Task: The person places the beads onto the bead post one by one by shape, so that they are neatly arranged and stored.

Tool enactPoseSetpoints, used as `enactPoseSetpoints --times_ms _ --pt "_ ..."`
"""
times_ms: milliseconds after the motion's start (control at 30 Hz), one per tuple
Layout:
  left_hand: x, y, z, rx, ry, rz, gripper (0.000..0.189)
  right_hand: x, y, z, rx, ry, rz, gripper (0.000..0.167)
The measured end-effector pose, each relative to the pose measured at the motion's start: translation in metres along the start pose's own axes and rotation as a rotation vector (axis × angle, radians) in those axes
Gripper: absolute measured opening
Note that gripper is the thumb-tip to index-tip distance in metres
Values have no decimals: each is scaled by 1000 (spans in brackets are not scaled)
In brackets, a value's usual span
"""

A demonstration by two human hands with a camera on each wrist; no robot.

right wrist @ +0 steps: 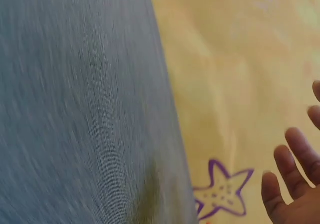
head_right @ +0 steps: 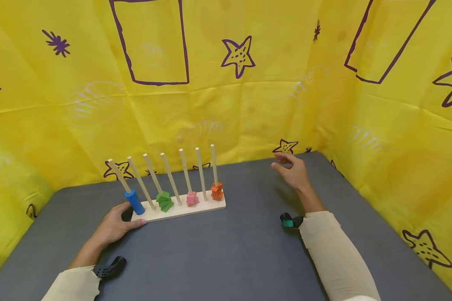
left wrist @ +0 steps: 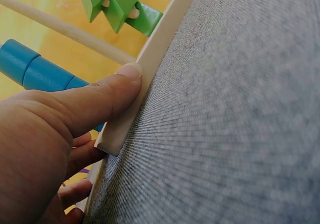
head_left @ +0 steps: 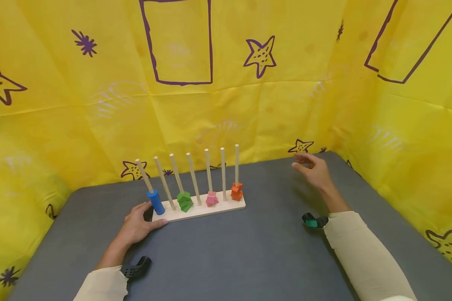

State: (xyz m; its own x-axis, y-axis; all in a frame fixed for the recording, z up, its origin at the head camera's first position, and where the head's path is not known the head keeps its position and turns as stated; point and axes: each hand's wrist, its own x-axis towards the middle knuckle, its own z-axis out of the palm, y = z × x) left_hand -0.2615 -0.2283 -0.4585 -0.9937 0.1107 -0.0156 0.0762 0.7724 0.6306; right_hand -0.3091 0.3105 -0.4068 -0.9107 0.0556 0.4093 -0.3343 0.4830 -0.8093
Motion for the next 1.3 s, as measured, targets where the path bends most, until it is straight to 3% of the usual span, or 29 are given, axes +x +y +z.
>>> enactPoseSetpoints --times_ms 400,967,1133,1300 --pt "1 -1 -1 17 -2 1 97 13 33 -27 -40 120 203 58" --pt "0 3 0 16 -9 -22 99 28 65 -34 -30 119 409 73" --pt "1 3 1 15 -3 -14 98 29 71 -35 -35 100 431 76" --pt "-1 2 -2 20 -7 -13 98 27 75 -34 -45 23 453 80"
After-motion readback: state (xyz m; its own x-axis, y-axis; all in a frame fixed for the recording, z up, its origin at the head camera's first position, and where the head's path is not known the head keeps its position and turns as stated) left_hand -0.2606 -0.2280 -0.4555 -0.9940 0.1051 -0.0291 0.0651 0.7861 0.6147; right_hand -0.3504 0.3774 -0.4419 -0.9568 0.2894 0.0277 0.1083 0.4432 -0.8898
